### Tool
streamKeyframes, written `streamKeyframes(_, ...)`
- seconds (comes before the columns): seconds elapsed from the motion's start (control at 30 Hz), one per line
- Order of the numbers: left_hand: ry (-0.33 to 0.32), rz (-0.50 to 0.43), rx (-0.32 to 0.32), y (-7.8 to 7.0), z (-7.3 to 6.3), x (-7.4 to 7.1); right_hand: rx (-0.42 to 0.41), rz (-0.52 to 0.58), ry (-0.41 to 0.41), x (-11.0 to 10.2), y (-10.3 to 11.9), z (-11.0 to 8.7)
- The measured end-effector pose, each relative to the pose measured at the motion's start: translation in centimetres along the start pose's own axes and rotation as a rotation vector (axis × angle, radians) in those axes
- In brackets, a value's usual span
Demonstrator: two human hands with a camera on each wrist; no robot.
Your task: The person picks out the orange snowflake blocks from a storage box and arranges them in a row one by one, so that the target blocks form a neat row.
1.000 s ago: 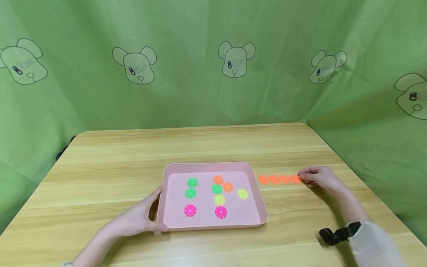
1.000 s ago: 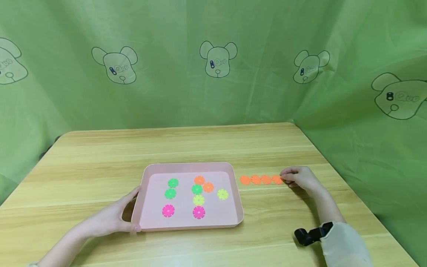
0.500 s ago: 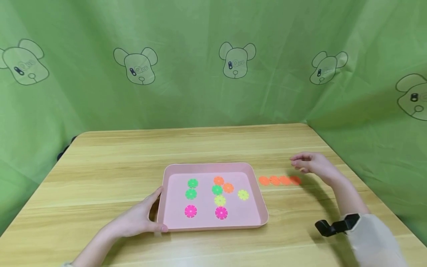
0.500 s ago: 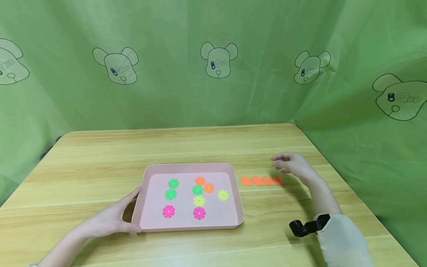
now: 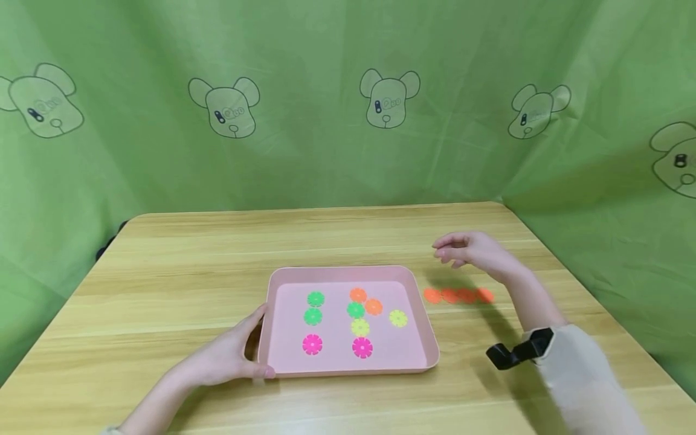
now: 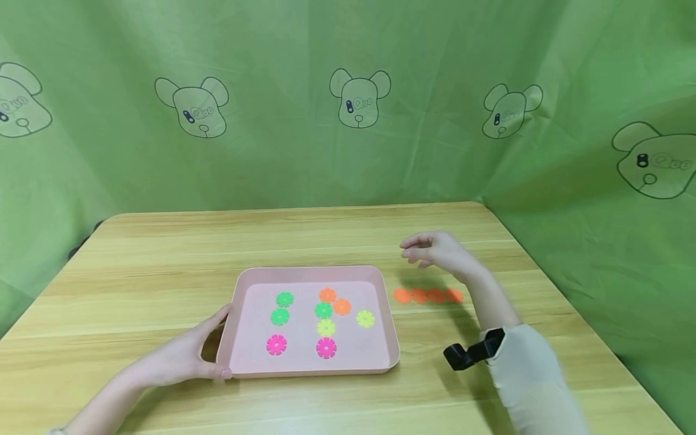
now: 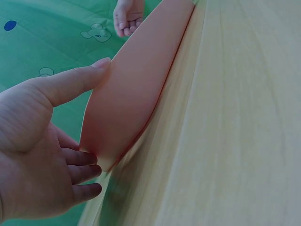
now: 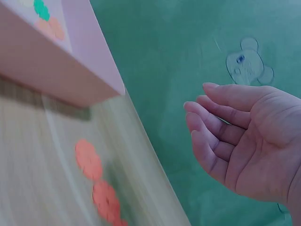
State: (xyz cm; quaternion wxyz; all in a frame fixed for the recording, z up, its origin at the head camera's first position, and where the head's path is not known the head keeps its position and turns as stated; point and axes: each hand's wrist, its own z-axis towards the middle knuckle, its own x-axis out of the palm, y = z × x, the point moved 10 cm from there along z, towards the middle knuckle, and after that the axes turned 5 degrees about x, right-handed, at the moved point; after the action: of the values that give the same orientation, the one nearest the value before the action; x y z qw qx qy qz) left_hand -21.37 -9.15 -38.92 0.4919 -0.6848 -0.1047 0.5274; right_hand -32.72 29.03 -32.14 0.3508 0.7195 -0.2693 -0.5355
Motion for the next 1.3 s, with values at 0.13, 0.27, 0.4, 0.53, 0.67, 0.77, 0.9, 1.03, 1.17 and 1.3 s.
streamKeyframes(0.13, -0.005, 0.007, 0.008, -0.2, 0.0, -0.1, -0.013, 0.0, 0.017, 1.1, 1.5, 0.8)
streamKeyframes(0.27, -0.003, 0.013, 0.003, -0.2, 0.0, -0.2, -0.026, 0.003, 0.039, 2.3, 2.7, 1.4)
streamKeyframes(0.4, 0.004, 0.011, 0.006, -0.2, 0.0, -0.2, -0.041, 0.014, 0.065, 3.6, 3.5, 1.9)
streamKeyframes(0.53, 0.012, 0.002, 0.014, -0.2, 0.1, -0.2, -0.061, 0.025, 0.085, 4.7, 4.0, 2.5)
streamKeyframes(0.67, 0.01, 0.011, 0.01, -0.2, 0.1, -0.2, -0.081, 0.035, 0.115, 6.0, 4.4, 2.9)
streamKeyframes(0.77, 0.008, 0.01, 0.006, -0.1, 0.0, -0.2, -0.097, 0.019, 0.138, 7.1, 4.6, 3.1)
streamKeyframes(0.9, 0.007, 0.002, 0.001, 0.1, 0.0, 0.0, -0.107, -0.02, 0.158, 8.4, 4.5, 3.2)
streamKeyframes(1.03, 0.003, 0.006, -0.013, 0.2, 0.0, 0.0, -0.111, -0.031, 0.179, 9.5, 4.2, 3.3)
streamKeyframes(1.17, 0.003, 0.003, -0.016, 0.1, -0.1, 0.0, -0.127, -0.032, 0.221, 10.6, 4.3, 3.3)
streamKeyframes(1.3, 0.004, -0.002, -0.008, -0.1, -0.1, 0.0, -0.137, -0.051, 0.255, 11.7, 4.3, 3.4)
